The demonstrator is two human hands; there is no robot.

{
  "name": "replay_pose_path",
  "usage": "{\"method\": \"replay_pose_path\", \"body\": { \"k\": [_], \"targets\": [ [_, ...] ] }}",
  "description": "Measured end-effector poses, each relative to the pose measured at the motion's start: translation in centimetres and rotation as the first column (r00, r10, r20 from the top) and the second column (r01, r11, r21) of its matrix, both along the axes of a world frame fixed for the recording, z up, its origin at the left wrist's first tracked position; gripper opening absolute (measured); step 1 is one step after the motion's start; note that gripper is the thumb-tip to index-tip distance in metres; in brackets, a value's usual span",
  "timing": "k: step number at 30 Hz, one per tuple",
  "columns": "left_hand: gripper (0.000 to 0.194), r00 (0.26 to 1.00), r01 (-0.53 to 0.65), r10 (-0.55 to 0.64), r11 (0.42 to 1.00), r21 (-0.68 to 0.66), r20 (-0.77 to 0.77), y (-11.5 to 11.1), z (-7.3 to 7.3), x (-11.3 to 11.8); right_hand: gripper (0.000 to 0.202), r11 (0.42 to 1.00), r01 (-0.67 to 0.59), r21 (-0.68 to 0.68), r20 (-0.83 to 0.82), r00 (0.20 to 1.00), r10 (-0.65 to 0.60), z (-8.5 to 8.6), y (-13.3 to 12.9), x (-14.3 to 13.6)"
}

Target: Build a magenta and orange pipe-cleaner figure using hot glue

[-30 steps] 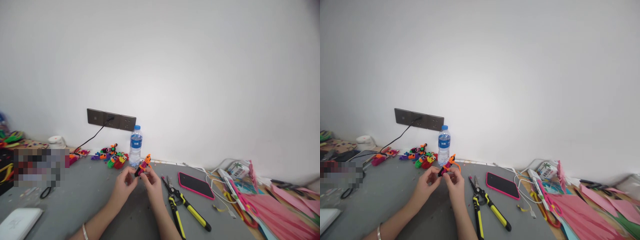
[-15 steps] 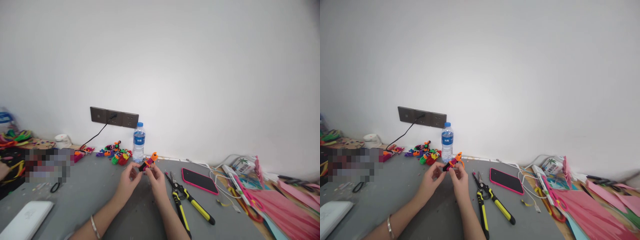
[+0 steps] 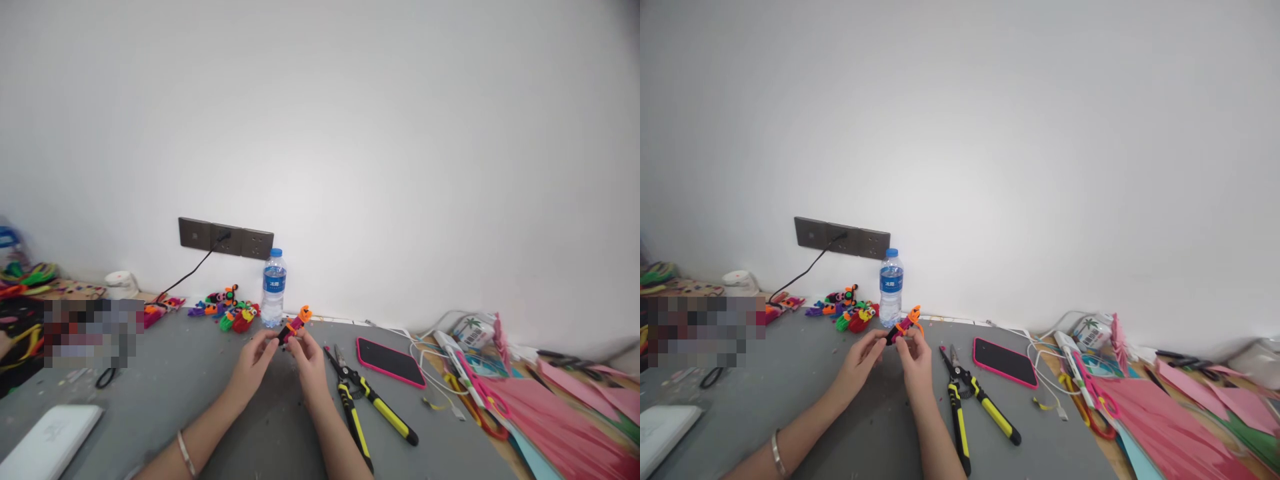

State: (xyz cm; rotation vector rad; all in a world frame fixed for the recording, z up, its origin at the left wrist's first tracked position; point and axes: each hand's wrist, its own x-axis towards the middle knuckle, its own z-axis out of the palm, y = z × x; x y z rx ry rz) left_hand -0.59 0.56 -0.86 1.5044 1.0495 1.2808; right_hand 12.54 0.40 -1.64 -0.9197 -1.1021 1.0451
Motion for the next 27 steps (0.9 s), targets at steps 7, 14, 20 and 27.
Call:
{"method": "replay_pose_path", "body": {
  "k": [7,14,20,27],
  "targets": [
    [0.035,0.998,0.050,-0.051,0.999,-0.015,-0.039,0.01,-0.40,0.29,0.028,0.999,-0.039,0.007,-0.033,0.999,0.039,0.48,-0.11,-0.01],
    [0.034,0.995,0.090,-0.090,0.996,0.004,-0.044,0.00,-0.36,0.16,0.027,0.998,-0.064,0.005,-0.035,0.997,0.064,0.28,-0.09,-0.12],
    [0.035,0.993,0.103,-0.102,0.995,0.012,-0.053,-0.14,-0.24,0.36,0.026,0.998,-0.069,0.005,-0.040,0.997,0.069,0.11,0.05,-0.05],
    [0.034,0.991,0.111,-0.110,0.994,0.008,-0.080,0.02,-0.57,0.32,0.026,0.998,-0.060,-0.001,-0.035,0.998,0.060,0.07,0.06,-0.04]
  ]
}}
